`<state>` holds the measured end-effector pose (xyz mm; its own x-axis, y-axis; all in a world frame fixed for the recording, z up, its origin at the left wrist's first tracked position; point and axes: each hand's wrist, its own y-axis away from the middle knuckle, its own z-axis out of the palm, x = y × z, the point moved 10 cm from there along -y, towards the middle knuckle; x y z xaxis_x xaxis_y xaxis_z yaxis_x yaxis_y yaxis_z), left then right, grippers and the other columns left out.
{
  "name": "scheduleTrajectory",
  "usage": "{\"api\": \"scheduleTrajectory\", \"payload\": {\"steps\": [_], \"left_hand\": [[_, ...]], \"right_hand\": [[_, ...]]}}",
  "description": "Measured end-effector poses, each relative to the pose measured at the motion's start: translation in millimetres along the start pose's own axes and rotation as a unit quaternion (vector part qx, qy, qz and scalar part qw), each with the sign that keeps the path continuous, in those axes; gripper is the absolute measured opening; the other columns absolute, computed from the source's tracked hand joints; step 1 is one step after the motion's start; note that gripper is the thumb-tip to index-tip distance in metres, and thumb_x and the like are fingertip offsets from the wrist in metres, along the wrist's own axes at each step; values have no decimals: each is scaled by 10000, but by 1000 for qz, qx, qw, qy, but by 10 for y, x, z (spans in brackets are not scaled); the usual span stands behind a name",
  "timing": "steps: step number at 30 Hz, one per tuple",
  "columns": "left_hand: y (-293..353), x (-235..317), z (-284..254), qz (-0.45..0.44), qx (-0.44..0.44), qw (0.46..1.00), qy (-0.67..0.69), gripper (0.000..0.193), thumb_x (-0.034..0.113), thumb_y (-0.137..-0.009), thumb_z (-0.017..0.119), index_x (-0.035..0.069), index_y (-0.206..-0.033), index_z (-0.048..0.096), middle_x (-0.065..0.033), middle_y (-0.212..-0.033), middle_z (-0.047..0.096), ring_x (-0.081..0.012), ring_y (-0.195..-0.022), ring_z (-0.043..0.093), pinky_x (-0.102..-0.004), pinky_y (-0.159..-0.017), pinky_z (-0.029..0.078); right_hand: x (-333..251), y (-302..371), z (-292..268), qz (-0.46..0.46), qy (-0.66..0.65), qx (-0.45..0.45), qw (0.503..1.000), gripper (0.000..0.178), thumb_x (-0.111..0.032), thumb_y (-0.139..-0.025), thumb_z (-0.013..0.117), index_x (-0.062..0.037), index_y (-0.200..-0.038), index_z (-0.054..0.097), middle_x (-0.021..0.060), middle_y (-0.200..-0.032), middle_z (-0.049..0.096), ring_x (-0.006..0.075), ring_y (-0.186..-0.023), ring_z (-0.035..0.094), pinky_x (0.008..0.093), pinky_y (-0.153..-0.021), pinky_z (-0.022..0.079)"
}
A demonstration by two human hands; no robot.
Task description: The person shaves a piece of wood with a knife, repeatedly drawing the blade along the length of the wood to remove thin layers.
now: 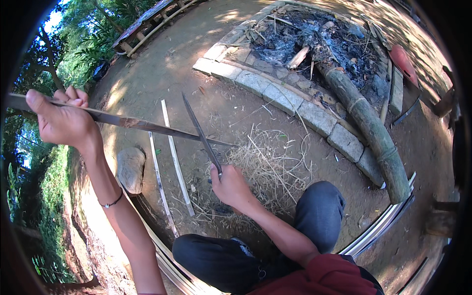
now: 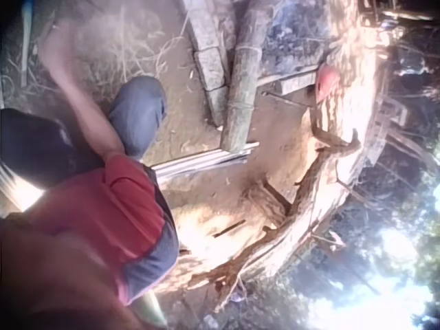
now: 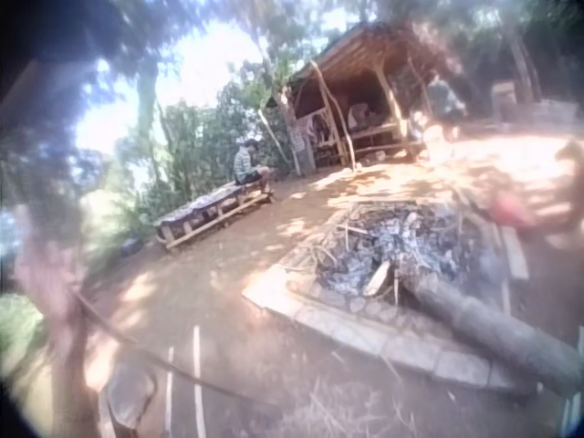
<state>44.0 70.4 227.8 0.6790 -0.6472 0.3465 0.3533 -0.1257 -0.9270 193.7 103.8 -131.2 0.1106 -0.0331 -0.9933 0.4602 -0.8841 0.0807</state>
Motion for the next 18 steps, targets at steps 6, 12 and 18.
{"api": "scheduleTrajectory", "payload": {"steps": [6, 12, 18], "left_hand": [[114, 87, -28, 29, -87, 996, -14, 434, 395, -1048, 441, 80, -751, 413, -9, -486, 290, -116, -433, 326, -248, -428, 320], [24, -14, -250, -18, -61, 998, -19, 537, 510, -1050, 302, 111, -696, 364, -23, -467, 325, -123, -421, 244, -259, -450, 265], [-114, -115, -424, -4, -90, 996, 14, 316, -118, -669, 491, 114, -677, 277, -6, -608, 199, -160, -583, 241, -306, -568, 237]], "right_hand": [[1039, -315, 174, 61, 41, 4, 997, 394, -163, -965, 518, 125, -722, 631, 305, -582, 579, 476, -637, 643, 514, -611, 517], [792, -304, 57, 66, 47, 19, 997, 383, -154, -961, 512, 126, -731, 636, 321, -598, 583, 494, -639, 640, 519, -616, 524], [887, -293, 277, 74, 36, -1, 997, 381, -157, -966, 505, 99, -724, 649, 293, -599, 609, 445, -610, 666, 500, -569, 540]]}}
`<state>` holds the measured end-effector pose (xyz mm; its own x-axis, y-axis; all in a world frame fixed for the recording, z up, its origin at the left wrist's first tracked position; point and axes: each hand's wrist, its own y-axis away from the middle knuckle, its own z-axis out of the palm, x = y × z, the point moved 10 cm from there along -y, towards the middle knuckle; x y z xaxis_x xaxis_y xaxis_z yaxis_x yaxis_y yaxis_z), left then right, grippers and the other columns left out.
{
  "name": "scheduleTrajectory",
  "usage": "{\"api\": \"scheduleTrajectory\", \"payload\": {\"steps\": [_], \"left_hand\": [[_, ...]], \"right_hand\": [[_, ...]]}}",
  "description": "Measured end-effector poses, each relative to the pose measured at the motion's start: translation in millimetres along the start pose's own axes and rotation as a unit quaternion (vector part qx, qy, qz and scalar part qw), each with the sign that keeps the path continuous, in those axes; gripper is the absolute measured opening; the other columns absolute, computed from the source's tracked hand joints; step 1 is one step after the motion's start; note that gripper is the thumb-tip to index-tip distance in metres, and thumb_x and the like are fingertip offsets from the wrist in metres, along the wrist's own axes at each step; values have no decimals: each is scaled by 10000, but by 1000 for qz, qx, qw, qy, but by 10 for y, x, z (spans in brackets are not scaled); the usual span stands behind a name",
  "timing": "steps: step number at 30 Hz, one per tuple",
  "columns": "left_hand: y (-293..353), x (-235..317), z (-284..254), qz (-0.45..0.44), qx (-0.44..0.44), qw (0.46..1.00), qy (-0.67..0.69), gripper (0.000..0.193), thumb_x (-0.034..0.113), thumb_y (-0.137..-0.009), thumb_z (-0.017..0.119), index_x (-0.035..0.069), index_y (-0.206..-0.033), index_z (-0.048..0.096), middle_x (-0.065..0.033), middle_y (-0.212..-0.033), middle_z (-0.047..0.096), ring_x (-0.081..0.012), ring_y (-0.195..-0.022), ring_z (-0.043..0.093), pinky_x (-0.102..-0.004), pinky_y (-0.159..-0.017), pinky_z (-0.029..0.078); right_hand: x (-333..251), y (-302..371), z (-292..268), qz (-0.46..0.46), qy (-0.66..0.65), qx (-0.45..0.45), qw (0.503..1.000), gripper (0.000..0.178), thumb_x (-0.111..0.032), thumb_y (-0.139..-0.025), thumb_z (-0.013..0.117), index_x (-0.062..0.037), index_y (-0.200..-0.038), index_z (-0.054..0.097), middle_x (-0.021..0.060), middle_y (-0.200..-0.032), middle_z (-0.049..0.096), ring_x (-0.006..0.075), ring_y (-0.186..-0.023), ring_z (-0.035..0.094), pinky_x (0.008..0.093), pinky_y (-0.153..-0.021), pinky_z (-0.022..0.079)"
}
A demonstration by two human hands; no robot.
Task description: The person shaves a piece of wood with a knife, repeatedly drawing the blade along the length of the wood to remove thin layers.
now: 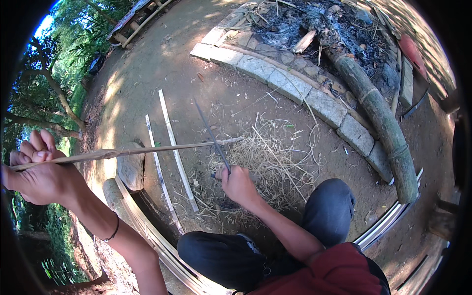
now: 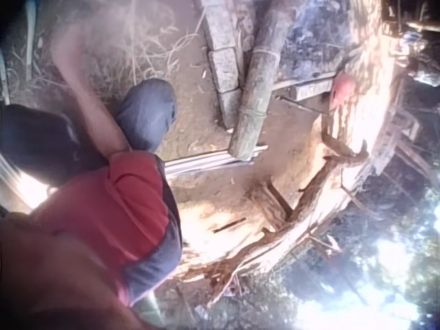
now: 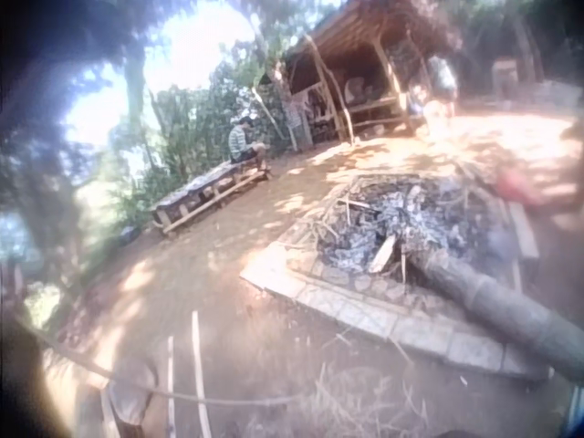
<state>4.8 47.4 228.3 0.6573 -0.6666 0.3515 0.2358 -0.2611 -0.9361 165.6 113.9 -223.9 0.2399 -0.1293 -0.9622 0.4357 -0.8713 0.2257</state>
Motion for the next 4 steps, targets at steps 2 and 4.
{"api": "scheduleTrajectory", "payload": {"steps": [2, 4], "left_hand": [[-16, -71, -107, -17, -15, 999, 35, 327, -120, -647, 507, 114, -690, 283, -4, -611, 196, -156, -582, 229, -308, -564, 231], [35, -7, 203, 15, -15, 1000, -19, 344, -102, -627, 536, 121, -682, 279, -3, -609, 186, -154, -594, 241, -311, -570, 236]], "right_hand": [[689, -259, 235, 73, 5, -25, 997, 340, -175, -982, 502, 64, -812, 674, 206, -612, 655, 381, -565, 682, 473, -517, 534], [1657, -659, 297, 50, 82, 11, 995, 348, -224, -981, 526, 51, -836, 684, 207, -690, 697, 360, -557, 691, 459, -482, 548]]}}
